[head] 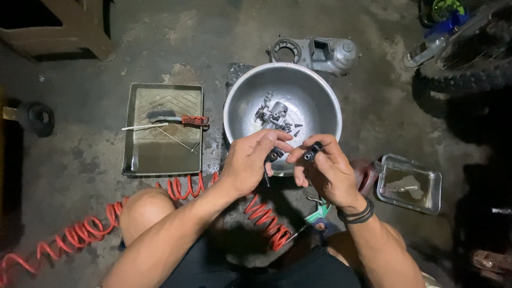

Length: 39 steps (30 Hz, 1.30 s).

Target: The person is cleaning various small carburetor components by spraying them with cleaning fluid and blowing them out with an air compressor nozzle.

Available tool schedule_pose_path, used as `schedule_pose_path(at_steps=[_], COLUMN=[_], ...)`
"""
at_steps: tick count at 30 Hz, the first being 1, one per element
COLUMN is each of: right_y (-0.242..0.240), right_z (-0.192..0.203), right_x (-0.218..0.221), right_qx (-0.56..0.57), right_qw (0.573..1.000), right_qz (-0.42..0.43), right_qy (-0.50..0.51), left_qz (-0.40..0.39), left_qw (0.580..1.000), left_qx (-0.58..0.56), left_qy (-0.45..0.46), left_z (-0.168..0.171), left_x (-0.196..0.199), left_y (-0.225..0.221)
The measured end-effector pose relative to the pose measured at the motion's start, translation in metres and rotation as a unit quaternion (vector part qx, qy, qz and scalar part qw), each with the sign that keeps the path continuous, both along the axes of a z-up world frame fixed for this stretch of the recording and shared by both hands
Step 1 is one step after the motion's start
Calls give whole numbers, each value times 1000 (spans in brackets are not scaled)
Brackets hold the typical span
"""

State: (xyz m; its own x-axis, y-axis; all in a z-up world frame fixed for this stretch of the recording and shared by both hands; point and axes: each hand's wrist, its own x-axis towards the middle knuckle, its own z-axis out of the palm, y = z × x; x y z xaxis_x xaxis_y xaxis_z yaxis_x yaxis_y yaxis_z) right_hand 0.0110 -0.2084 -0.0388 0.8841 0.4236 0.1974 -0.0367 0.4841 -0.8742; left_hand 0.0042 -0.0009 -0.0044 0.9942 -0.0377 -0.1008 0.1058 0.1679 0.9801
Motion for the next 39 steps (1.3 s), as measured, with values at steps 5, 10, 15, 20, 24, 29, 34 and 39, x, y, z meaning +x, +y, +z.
schedule_pose_path(at_steps=[5,10,15,20,24,29,34,39], right_y=[-1,-11,-12,-14,-11,-9,-11,-15], right_z=[-6,-6,-6,-6,-1,2,2,11], right_x=[0,6,3,1,1,0,1,4], right_qx=[6,-16,-24,-26,-17,-22,-42,-67], right_qw=[1000,999,998,997,997,997,996,993], right_qz=[-8,-21,-40,-48,-53,-53,-68,-84], right_qy=[6,-18,-37,-47,-53,-51,-42,-40], left_qz=[-101,-156,-177,-186,-175,-165,-165,-145], left_qw=[991,980,969,964,966,975,976,978], left_qx=[-84,-63,-57,-70,-89,-83,-72,-49], left_qy=[10,-105,-161,-178,-169,-123,-122,-141], left_z=[4,11,17,23,6,-7,-6,-8], left_x=[1,-5,-12,-13,-12,-12,-9,-2], left_y=[7,14,14,15,13,16,16,20])
